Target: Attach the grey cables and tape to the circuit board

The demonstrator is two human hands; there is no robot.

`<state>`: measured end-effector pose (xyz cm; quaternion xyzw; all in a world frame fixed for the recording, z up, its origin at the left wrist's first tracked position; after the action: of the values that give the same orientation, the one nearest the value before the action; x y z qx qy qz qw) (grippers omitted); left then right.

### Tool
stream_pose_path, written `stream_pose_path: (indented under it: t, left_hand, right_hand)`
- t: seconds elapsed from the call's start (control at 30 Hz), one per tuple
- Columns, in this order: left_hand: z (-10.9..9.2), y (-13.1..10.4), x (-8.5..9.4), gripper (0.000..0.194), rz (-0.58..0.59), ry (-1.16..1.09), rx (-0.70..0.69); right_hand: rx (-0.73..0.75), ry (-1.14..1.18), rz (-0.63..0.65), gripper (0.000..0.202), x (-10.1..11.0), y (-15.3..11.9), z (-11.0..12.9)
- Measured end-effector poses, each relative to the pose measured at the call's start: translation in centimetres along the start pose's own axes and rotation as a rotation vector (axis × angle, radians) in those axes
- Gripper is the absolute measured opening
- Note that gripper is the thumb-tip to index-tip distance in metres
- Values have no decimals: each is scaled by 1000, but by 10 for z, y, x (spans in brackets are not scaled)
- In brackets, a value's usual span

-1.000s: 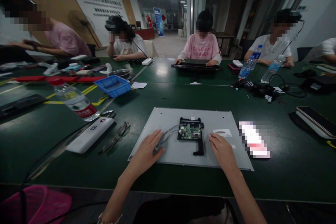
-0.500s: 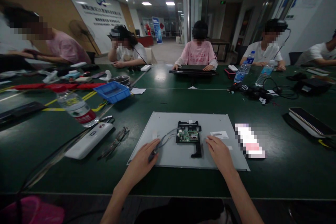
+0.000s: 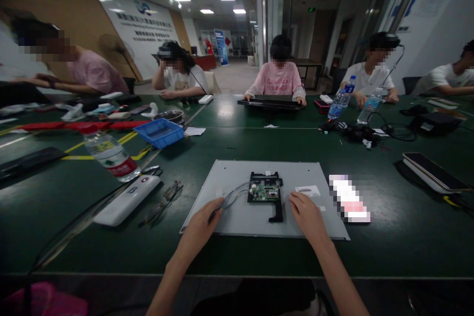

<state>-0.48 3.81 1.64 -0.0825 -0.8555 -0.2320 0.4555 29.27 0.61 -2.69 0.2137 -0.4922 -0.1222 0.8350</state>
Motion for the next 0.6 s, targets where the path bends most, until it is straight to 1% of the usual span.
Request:
stream_pose_path:
  t: [0.2,0.27,0.33,0.4,0.43,0.5,0.57,0.6]
  left_hand:
    - [2,-2,-2,33,-34,-7,-4]
    - [2,-3,-3,33,-40,-12,-10]
    - [2,-3,-3,32,-43,-11,-15]
    - [2,-3,-2,32,-43,-8,-13]
    - [2,-3,-2,32,-42,-7,-12]
    - [1,-3,-2,32,-36,-8,-17]
    - [-1,-3,-2,32,-28,-8,-24]
    - [-1,-3,-1,32,-25,-6,-24]
  right_hand:
    - [24,-35,-29,28,2,-1,8]
    - [34,-36,-52,28,8,2,15]
    - [30,-21,-83,30,20,11,24]
    - [-5,11,-119,36,38,30,34]
    - [-46,33,-157,41,51,44,37]
    - [-116,100,-205,54,76,79,45]
    - [-105,203,-229,62,96,119,57]
    - [-87,238,-221,66,102,139,63]
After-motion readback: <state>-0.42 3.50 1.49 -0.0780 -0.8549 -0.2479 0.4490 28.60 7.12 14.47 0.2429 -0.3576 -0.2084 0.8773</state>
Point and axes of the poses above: each hand's wrist, its own y-axis towards the middle knuckle, its own x-axis out of the back of the hand, z = x × y, the point moved 9 cm from there along y, towards the middle knuckle, and after that the axes turned 3 degrees about -z, right-handed, at the moved point
